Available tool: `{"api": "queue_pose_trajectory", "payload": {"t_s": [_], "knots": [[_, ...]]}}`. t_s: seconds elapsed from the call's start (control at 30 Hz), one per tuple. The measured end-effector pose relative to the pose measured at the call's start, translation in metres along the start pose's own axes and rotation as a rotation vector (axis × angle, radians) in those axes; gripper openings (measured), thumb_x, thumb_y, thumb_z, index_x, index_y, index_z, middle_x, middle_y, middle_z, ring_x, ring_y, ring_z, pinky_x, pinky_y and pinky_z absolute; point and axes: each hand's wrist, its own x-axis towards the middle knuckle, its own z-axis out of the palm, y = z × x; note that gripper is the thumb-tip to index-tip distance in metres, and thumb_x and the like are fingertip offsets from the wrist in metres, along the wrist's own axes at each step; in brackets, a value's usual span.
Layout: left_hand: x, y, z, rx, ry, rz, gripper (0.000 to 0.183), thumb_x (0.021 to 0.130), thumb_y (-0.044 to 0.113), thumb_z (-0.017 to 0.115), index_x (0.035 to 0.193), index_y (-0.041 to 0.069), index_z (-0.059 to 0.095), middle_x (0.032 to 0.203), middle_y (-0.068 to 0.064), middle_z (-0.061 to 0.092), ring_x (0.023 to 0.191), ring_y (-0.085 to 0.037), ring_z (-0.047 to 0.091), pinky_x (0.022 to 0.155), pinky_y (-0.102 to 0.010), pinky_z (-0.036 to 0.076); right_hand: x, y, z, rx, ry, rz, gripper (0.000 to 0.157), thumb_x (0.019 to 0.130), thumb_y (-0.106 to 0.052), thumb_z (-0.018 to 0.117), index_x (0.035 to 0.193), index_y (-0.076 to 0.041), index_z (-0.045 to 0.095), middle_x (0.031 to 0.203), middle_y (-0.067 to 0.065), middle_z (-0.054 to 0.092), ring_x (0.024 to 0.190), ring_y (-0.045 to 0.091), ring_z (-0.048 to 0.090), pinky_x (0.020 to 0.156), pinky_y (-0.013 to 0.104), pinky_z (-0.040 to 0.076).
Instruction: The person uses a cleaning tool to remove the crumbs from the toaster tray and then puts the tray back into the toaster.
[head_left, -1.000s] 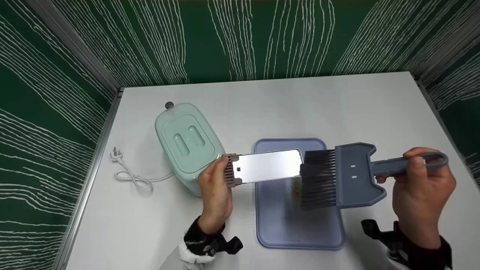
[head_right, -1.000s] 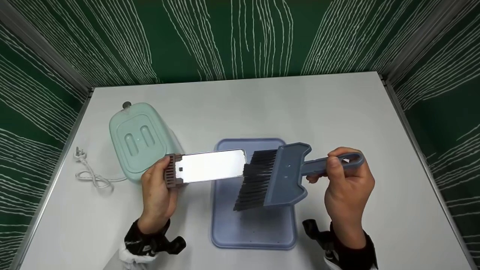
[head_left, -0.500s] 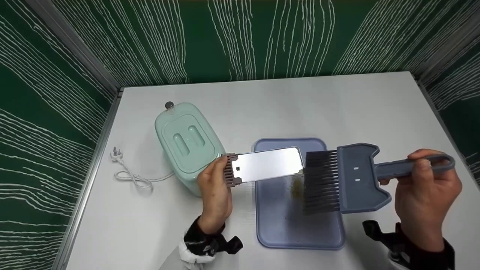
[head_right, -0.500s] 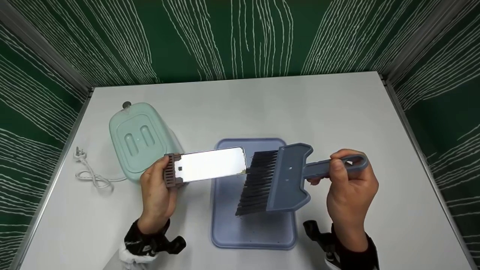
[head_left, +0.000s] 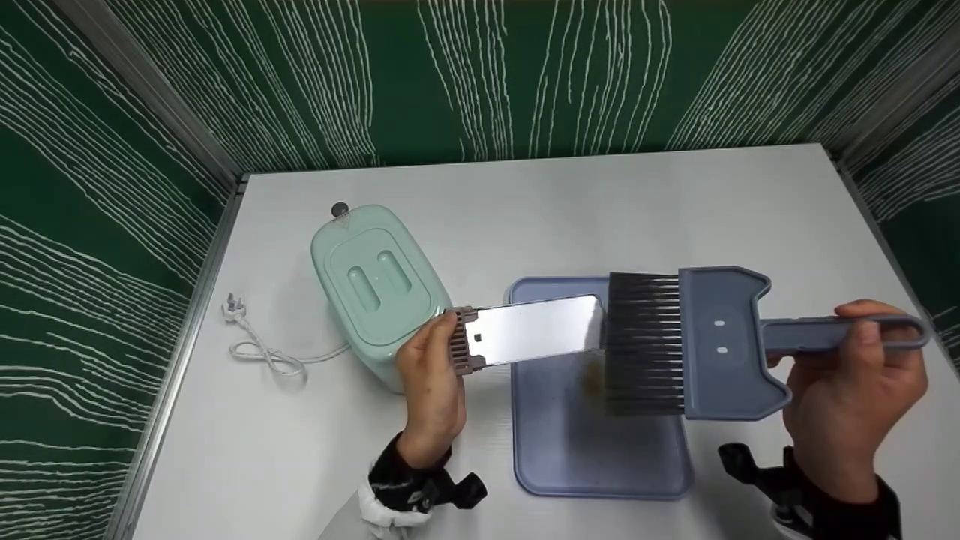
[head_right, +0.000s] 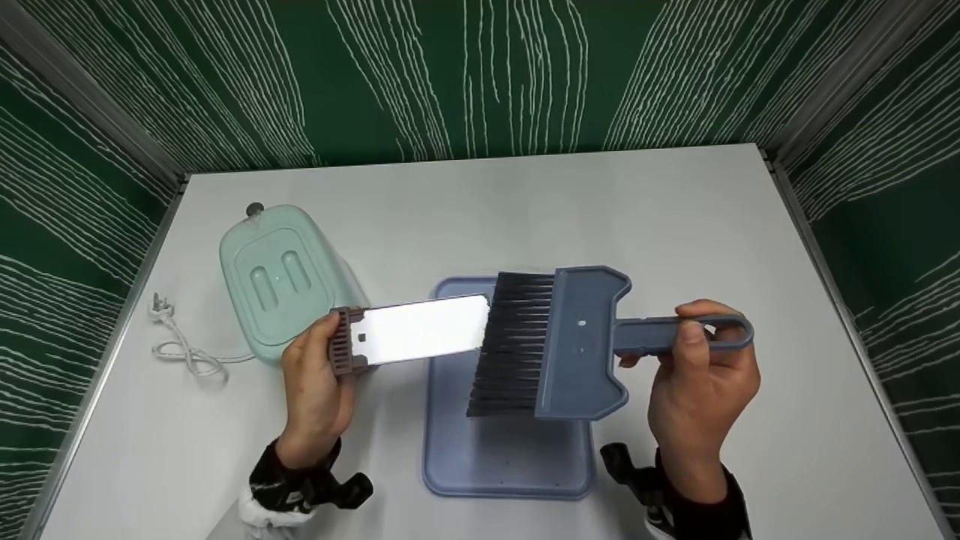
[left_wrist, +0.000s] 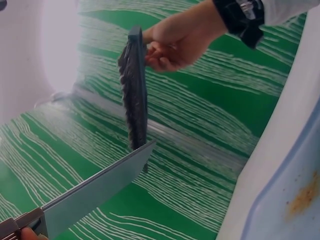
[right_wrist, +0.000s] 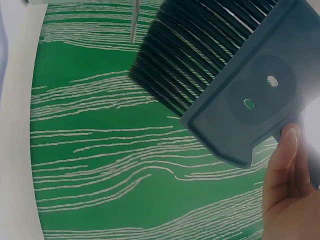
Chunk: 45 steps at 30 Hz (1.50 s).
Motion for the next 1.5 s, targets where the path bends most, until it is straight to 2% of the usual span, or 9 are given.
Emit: {"api": "queue_pose_trajectory", "payload": {"t_s": [0.17,0.3,0.43,0.63,0.87,1.1,1.3,1.4,1.5], "knots": [[-0.001,-0.002,0.0,0.015,-0.001,-0.018,0.025,0.103,0.007,0.056,0.101,-0.009,0.075,0.09,-0.014,0.072,0.079,-0.019,0.068,0.064,-0.028,0.058,-0.01,0.01,0.005,0.106,-0.154,0.058,0.021,0.1,0.01,0.06,0.11,0.025,0.048,0.075,0.031,0.066,0.063,0.035,0.072,0.057,0.035,0.06],[-0.001,-0.003,0.001,0.018,0.004,-0.02,0.023,0.102,0.006,0.057,0.1,-0.008,0.075,0.088,-0.013,0.072,0.077,-0.019,0.068,0.062,-0.028,0.057,-0.018,0.017,0.009,0.102,-0.272,0.077,0.024,0.101,0.01,0.06,0.114,0.026,0.048,0.083,0.033,0.069,0.072,0.037,0.075,0.063,0.035,0.062],[-0.001,-0.003,0.001,0.013,0.01,-0.022,0.023,0.102,0.005,0.057,0.099,-0.009,0.075,0.088,-0.013,0.071,0.076,-0.019,0.067,0.062,-0.027,0.057,-0.024,0.023,0.011,0.047,-0.335,0.058,0.029,0.099,0.008,0.065,0.115,0.027,0.049,0.086,0.034,0.071,0.076,0.036,0.076,0.065,0.033,0.061],[-0.001,-0.004,0.002,0.025,-0.002,-0.043,0.022,0.101,0.004,0.058,0.099,-0.011,0.074,0.087,-0.013,0.07,0.076,-0.018,0.066,0.062,-0.027,0.058,-0.031,0.029,0.01,-0.021,-0.384,0.065,0.033,0.098,0.005,0.067,0.118,0.026,0.051,0.09,0.031,0.073,0.076,0.033,0.077,0.066,0.029,0.06],[-0.002,-0.006,0.003,0.047,-0.061,-0.078,0.023,0.101,0.004,0.057,0.1,-0.012,0.073,0.087,-0.013,0.071,0.077,-0.019,0.067,0.063,-0.028,0.058,-0.036,0.032,0.008,-0.063,-0.425,0.118,0.032,0.098,0.003,0.068,0.121,0.022,0.054,0.088,0.027,0.075,0.073,0.028,0.077,0.066,0.027,0.06],[-0.003,-0.006,0.003,0.099,-0.086,-0.099,0.023,0.102,0.006,0.058,0.096,-0.009,0.075,0.09,-0.013,0.07,0.087,-0.022,0.064,0.077,-0.032,0.057,-0.039,0.034,0.008,-0.053,-0.449,0.155,0.032,0.098,0.005,0.067,0.122,0.022,0.055,0.09,0.027,0.075,0.073,0.028,0.077,0.065,0.027,0.06],[-0.003,-0.005,0.003,0.126,-0.078,-0.086,0.021,0.101,0.005,0.06,0.097,-0.01,0.075,0.092,-0.009,0.07,0.097,-0.024,0.063,0.091,-0.035,0.054,-0.037,0.035,0.003,-0.165,-0.454,0.18,0.031,0.098,0.002,0.069,0.122,0.019,0.058,0.089,0.023,0.075,0.071,0.025,0.076,0.063,0.026,0.059],[-0.003,-0.004,0.003,0.122,-0.083,-0.085,0.021,0.101,0.005,0.06,0.096,-0.01,0.074,0.092,-0.009,0.07,0.097,-0.024,0.063,0.091,-0.036,0.054,-0.036,0.035,0.002,-0.189,-0.457,0.187,0.03,0.098,0.002,0.069,0.121,0.019,0.059,0.089,0.021,0.076,0.071,0.024,0.076,0.062,0.025,0.058],[-0.004,-0.003,0.004,0.116,-0.078,-0.091,0.021,0.101,0.005,0.06,0.096,-0.009,0.074,0.089,-0.009,0.07,0.092,-0.022,0.064,0.084,-0.032,0.055,-0.035,0.035,0.002,-0.196,-0.455,0.178,0.029,0.098,0.002,0.07,0.12,0.019,0.059,0.088,0.02,0.075,0.07,0.022,0.075,0.062,0.024,0.058]]}}
